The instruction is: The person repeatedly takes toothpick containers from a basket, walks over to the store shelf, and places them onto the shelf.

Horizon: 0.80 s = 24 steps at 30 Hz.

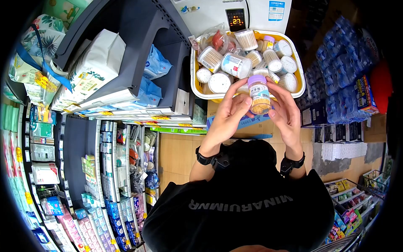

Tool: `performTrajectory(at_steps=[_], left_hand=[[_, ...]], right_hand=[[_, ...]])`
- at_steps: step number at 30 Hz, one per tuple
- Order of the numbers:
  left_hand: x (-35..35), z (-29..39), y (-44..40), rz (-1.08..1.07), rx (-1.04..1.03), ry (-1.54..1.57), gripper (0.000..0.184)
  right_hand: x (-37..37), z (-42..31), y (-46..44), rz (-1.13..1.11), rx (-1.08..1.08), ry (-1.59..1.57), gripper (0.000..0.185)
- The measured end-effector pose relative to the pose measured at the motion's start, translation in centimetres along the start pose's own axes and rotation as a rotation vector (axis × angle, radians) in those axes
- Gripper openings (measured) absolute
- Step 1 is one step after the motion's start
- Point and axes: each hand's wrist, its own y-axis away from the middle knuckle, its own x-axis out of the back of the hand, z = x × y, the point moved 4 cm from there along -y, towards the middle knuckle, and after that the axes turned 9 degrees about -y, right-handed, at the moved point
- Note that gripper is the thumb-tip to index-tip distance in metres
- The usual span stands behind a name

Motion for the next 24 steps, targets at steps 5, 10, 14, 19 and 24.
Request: performTrajectory(at_steps=[5, 10, 14, 19, 24], left_hand=[[0.1, 0.1, 0.1, 0.002, -0.012, 0.025, 0.059], [0.0, 0.6, 0.2, 0.010, -0.013, 0.042, 0.063], [0.0, 0.9, 0.2, -0.007, -0.037, -0.012, 0.069], [0.0, 1.2, 0.4, 0.010, -0.079, -0.151, 0.075], [0.1, 1.2, 0.8, 0.069, -0.083, -0.210, 0.078]], right_hand=[[-0.3, 0.1, 0.1, 0.011, 0.002, 0.004, 0.057], [-0.3, -0.1, 0.0, 0.014, 0.013, -0.006, 0.054], [-0.1, 0.1, 0.2, 0.039, 0.006, 0.000, 0.052], [0.0, 0.5, 0.2, 0.087, -0.026, 0.003, 0.050], [-0.1, 0.7, 0.2, 0.100, -0.026, -0.025, 0.050]])
